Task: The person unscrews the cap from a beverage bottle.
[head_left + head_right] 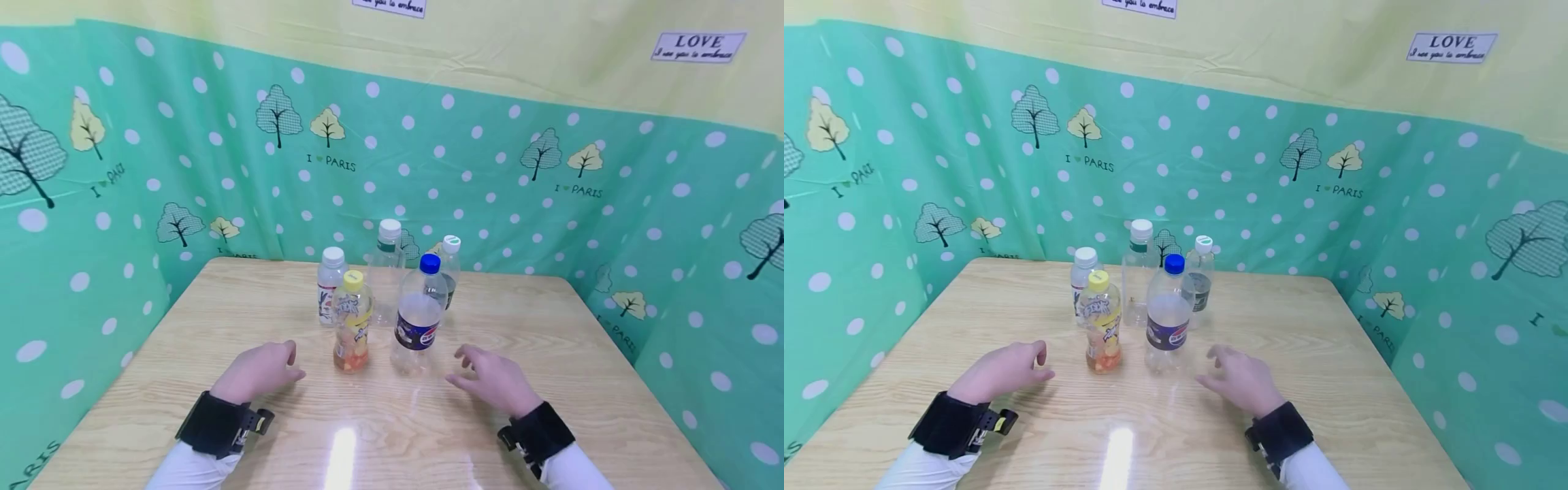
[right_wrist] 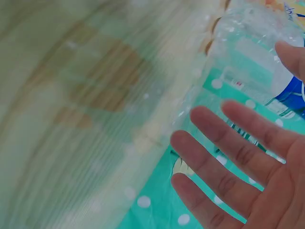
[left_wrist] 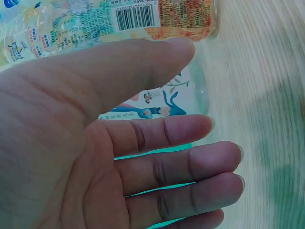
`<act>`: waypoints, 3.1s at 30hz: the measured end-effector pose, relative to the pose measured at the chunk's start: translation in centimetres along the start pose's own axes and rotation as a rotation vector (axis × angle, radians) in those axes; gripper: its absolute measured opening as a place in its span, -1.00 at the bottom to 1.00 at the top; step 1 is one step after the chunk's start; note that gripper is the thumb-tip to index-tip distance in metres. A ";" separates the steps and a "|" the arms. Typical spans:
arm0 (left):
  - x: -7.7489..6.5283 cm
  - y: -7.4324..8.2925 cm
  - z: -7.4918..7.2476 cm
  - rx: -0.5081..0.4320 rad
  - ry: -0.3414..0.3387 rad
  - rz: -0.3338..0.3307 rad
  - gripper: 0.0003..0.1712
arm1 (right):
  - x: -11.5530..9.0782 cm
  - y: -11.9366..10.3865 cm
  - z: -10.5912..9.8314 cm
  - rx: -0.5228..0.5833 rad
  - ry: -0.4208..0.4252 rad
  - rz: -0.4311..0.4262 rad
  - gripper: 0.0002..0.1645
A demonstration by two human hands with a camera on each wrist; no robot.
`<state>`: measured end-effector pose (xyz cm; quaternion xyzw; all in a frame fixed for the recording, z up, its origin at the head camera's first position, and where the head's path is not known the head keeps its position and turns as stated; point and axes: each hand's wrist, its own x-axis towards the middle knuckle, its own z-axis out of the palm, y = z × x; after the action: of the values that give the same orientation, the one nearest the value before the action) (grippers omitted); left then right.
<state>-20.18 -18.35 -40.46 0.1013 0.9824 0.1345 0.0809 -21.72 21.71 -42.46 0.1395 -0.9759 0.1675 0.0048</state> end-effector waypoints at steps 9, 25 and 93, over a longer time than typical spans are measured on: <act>-0.2 -0.4 0.1 -0.018 0.017 -0.002 -0.66 | 4.2 -3.3 0.8 0.692 -0.089 0.006 0.35; -0.7 -0.9 0.1 -0.012 0.042 0.001 -0.63 | 7.6 -2.7 2.9 1.127 -0.093 -0.186 0.29; -2.5 10.4 -5.6 0.316 0.661 0.824 -0.50 | -1.4 -4.1 -0.7 0.635 -0.319 -0.355 -0.03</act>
<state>-16.92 -10.46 -31.86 0.4408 0.8428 0.0307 -0.3073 -19.25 18.61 -40.58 0.3249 -0.8246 0.4339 -0.1616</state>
